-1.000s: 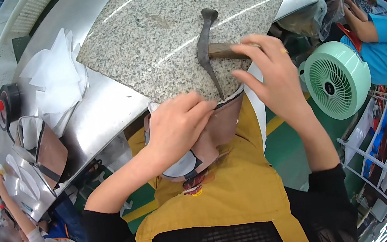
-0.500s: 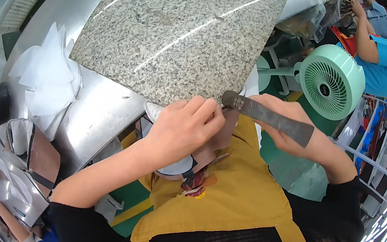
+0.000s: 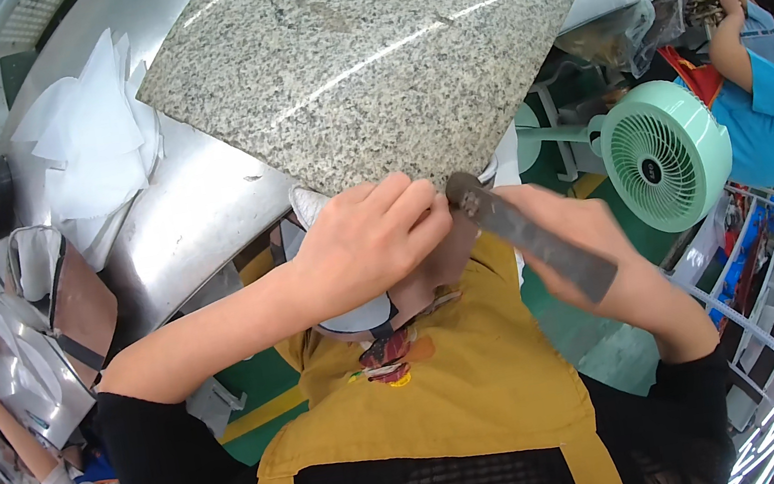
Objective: The person applies glue to white fabric pieces and attaches them to a brown sandal upper. They then use a hammer to secure the fabric to the sandal base, repeatedly striking the edges to ensure adhesion.
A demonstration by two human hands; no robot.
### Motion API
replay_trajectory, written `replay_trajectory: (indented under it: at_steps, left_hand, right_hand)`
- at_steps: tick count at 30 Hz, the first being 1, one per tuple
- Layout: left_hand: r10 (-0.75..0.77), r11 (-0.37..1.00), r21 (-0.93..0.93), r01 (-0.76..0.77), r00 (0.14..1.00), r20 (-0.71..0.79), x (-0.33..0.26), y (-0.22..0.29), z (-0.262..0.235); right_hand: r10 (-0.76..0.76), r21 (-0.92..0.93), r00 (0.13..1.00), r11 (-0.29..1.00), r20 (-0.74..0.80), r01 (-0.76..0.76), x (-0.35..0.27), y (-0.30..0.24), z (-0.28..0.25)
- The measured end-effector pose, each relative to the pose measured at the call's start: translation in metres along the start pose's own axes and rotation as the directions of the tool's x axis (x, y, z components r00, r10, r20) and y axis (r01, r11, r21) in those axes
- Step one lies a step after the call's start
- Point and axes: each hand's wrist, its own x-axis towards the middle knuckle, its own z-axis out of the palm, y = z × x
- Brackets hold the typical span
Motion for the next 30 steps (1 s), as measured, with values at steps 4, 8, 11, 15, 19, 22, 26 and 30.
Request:
replay_trajectory:
  at_steps: [4, 8, 11, 15, 19, 22, 26, 30]
  left_hand:
    - [-0.201, 0.956, -0.207, 0.208, 0.978, 0.055, 0.002, -0.002, -0.008]
    - [-0.094, 0.985, -0.142, 0.093, 0.996, 0.003, -0.005, -0.002, -0.004]
    - [0.013, 1.000, -0.020, -0.013, 0.999, -0.033, -0.005, -0.001, -0.005]
    - [0.073, 0.997, 0.033, -0.071, 0.995, -0.067, -0.008, -0.002, 0.001]
    - [0.079, 0.995, 0.069, -0.077, 0.996, -0.027, -0.009, -0.001, -0.001]
    - [0.075, 0.996, 0.060, -0.071, 0.994, -0.074, -0.010, -0.001, 0.004]
    - [0.076, 0.997, 0.029, -0.074, 0.991, -0.107, -0.009, -0.003, 0.005]
    - [0.056, 0.998, 0.031, -0.053, 0.996, -0.073, -0.010, -0.003, 0.002]
  right_hand:
    - [0.009, -0.011, 1.000, 1.000, 0.008, -0.009, 0.000, -0.002, 0.003]
    - [0.025, 0.191, 0.998, 0.981, -0.049, -0.015, -0.002, 0.001, 0.001]
    - [0.018, 0.165, 0.997, 0.986, -0.081, -0.004, -0.002, 0.006, -0.001]
    - [-0.011, 0.147, 0.998, 0.989, -0.062, 0.020, -0.002, 0.000, -0.001]
    - [0.052, 0.228, 0.998, 0.972, -0.017, -0.047, 0.001, -0.004, -0.010]
    - [0.002, 0.149, 0.998, 0.989, -0.058, 0.007, 0.002, -0.007, -0.007]
    - [0.026, 0.175, 0.999, 0.984, 0.043, -0.034, 0.004, -0.004, -0.010]
    - [-0.013, 0.103, 1.000, 0.995, 0.011, 0.012, 0.006, -0.005, -0.005]
